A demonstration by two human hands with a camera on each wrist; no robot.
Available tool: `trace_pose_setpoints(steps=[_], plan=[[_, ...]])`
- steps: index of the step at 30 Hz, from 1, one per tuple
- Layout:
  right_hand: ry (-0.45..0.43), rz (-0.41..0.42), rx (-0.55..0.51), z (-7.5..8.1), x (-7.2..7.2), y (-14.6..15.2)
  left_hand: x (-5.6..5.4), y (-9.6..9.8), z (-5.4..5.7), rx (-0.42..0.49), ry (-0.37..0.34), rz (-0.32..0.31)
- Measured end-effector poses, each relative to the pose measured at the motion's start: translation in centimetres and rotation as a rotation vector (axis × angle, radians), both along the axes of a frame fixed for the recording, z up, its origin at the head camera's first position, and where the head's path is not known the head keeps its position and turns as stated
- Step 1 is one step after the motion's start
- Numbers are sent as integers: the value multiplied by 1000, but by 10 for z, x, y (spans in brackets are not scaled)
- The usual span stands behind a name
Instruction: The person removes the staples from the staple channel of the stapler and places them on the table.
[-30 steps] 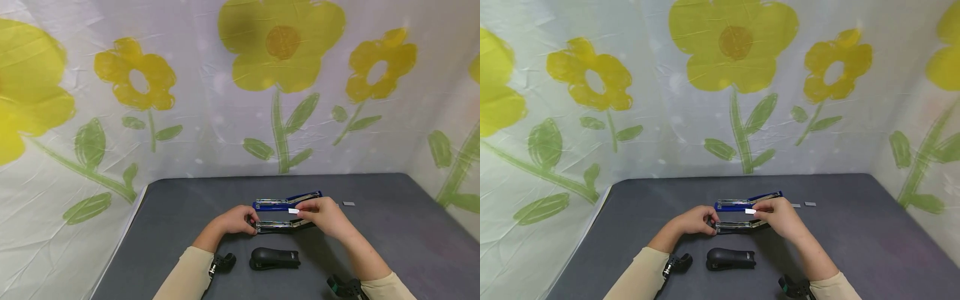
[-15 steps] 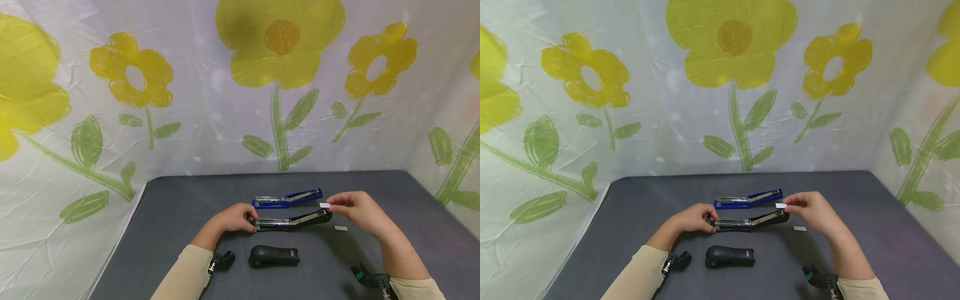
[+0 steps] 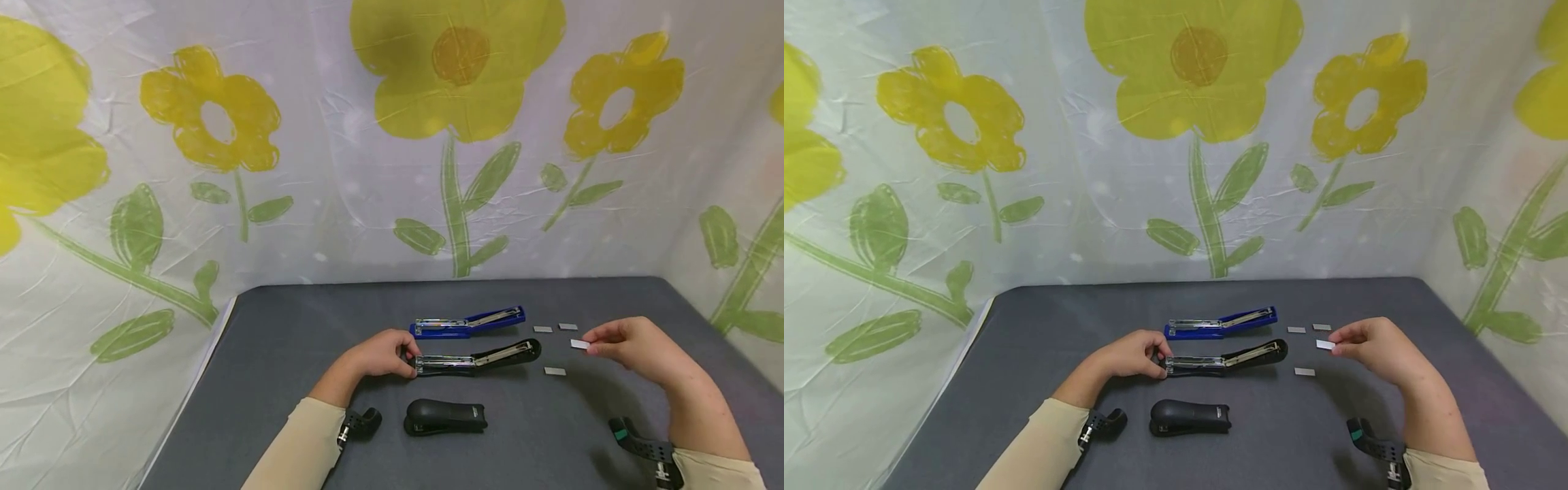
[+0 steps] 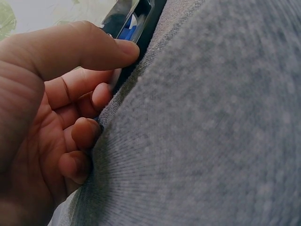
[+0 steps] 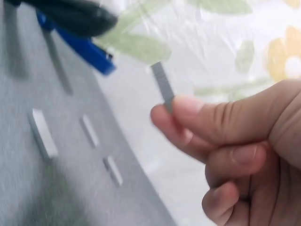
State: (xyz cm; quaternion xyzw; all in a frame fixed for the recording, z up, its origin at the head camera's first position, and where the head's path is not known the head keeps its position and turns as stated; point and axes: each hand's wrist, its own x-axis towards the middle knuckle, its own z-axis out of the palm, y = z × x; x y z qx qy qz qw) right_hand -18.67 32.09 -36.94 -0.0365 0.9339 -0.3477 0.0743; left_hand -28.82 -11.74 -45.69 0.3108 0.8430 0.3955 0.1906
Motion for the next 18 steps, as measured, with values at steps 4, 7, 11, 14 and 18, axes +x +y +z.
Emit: trace_pose_setpoints(steps=[4, 7, 11, 14, 18], plan=[[-39, 20, -3, -12, -4, 10, 0, 1, 0, 3, 2, 2], [-70, 39, -8, -23, -7, 14, 1, 2, -1, 2, 2, -2], [-100, 45, -15, -35, -8, 19, 2, 4, -1, 4, 1, -11], [-106, 54, -14, -40, -8, 21, 3, 5, 0, 0, 4, -9], [-107, 46, 16, -42, -8, 19, 2, 3, -1, -12, 13, 1]])
